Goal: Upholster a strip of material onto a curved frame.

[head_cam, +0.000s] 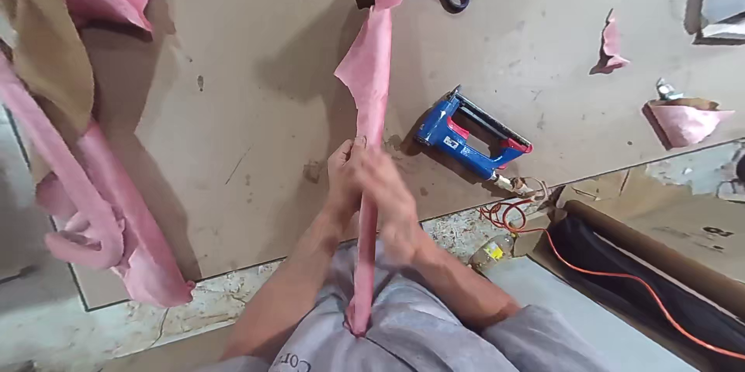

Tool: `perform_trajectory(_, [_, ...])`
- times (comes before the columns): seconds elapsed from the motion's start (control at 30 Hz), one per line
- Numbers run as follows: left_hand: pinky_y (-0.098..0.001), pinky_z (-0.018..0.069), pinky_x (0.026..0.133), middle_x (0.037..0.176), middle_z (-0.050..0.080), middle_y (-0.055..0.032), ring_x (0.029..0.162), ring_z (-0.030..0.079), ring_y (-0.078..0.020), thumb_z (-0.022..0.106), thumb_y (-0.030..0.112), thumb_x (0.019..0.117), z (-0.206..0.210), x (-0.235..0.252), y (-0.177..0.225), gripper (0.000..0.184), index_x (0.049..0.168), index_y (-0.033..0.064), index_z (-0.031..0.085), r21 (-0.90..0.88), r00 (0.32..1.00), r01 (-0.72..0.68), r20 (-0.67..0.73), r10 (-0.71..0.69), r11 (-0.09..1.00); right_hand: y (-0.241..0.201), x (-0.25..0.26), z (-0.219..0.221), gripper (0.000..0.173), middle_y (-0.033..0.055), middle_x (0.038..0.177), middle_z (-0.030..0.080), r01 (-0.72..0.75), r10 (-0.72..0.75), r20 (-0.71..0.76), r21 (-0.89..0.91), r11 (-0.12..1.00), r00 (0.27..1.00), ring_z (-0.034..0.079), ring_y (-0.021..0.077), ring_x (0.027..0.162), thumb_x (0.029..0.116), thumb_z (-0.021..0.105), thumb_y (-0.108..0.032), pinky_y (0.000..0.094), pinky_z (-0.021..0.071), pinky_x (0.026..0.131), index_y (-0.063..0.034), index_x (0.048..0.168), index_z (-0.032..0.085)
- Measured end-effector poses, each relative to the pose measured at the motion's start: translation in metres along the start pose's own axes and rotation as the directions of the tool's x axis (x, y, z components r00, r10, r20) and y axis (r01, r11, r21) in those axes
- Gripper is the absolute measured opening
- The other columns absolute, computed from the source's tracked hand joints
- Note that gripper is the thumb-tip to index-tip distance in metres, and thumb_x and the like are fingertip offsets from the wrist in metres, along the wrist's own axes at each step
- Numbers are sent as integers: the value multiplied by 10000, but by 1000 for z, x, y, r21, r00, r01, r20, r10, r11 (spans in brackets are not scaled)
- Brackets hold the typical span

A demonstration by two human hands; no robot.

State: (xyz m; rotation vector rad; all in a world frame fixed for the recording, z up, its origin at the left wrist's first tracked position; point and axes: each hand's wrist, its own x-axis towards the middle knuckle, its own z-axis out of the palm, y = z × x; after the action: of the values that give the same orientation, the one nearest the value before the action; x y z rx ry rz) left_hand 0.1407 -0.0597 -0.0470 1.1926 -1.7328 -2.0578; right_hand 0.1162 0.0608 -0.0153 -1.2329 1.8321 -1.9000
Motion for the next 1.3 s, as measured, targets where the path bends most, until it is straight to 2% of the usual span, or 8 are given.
perform_trajectory(0.17, [-232, 553, 659, 688, 624, 21, 642, 623, -35, 496, 228, 1094, 9, -2, 14, 302, 898, 55, 649, 95, 998, -20, -50, 25, 995, 62, -9, 10, 847, 237, 1704, 137, -282, 276, -70, -92, 955, 959, 102, 360, 1593, 1057, 155, -592, 548, 153, 1297, 49, 1601, 256])
perform_trajectory(0.33, [-339, 552, 595, 717, 624, -36, 617, 612, -131, 503, 398, 1082, -31, 43, 12, 375, 949, 80, 652, 297, 996, -90, 23, 87, 951, -24, -50, 20, 882, 154, 1548, 513, -14, -23, 333, 108, 994, 943, 346, 341, 1520, 1016, 131, -691, 588, 196, 1263, -65, 1421, 601])
perform_trajectory(0.4, [-346, 525, 518, 691, 605, -48, 553, 583, -144, 492, 473, 1072, -42, 55, 33, 421, 935, 101, 631, 488, 991, -134, 53, 123, 863, -28, -56, 1, 747, 138, 1404, 648, 48, -84, 350, 112, 993, 933, 530, 307, 1403, 1071, 215, -577, 539, 389, 1210, -44, 1328, 671])
perform_trajectory(0.53, [-505, 558, 719, 921, 642, -134, 803, 655, -268, 489, 402, 1080, -49, 56, 37, 385, 1007, 70, 670, 748, 967, -238, 122, 223, 620, 16, -36, -95, 585, 204, 1432, 589, -273, 327, -88, -769, 578, 941, 541, 360, 1360, 951, 662, -412, 550, 471, 1097, -87, 1433, 590])
perform_trajectory(0.63, [-483, 563, 727, 954, 626, -142, 836, 655, -279, 550, 349, 1050, -42, 58, 4, 349, 951, 46, 690, 809, 929, -309, 142, 343, 500, 55, -24, -156, 907, 315, 1426, 504, -408, 588, -181, -870, 278, 788, 476, 532, 1324, 872, 756, -515, 703, 409, 1037, -141, 1596, 359])
perform_trajectory(0.83, [-415, 563, 685, 909, 633, -133, 772, 649, -244, 615, 319, 1012, -33, 55, -21, 325, 886, 24, 671, 766, 873, -329, 24, 487, 553, 57, 9, -171, 813, 279, 1281, 613, -305, 729, -15, -914, 267, 684, 616, 477, 1166, 900, 710, -188, 662, 498, 930, -86, 1604, 316])
perform_trajectory(1.07, [-521, 583, 846, 1079, 705, -164, 947, 708, -306, 635, 342, 1005, -30, 51, -16, 387, 1247, 39, 636, 644, 951, -191, -67, 303, 741, 6, 83, -138, 346, 82, 737, 676, -349, 718, 27, -861, 370, 695, 678, 265, 712, 855, 716, -451, 557, 518, 630, -112, 923, 727])
perform_trajectory(1.3, [-439, 596, 795, 978, 712, -132, 884, 710, -260, 634, 250, 1004, -30, 58, -28, 244, 1068, 21, 692, 582, 886, -309, -112, 451, 752, 20, 137, -90, 228, -34, 661, 629, -219, 735, 207, -872, 438, 646, 628, 129, 606, 826, 702, -430, 442, 488, 536, -202, 843, 705])
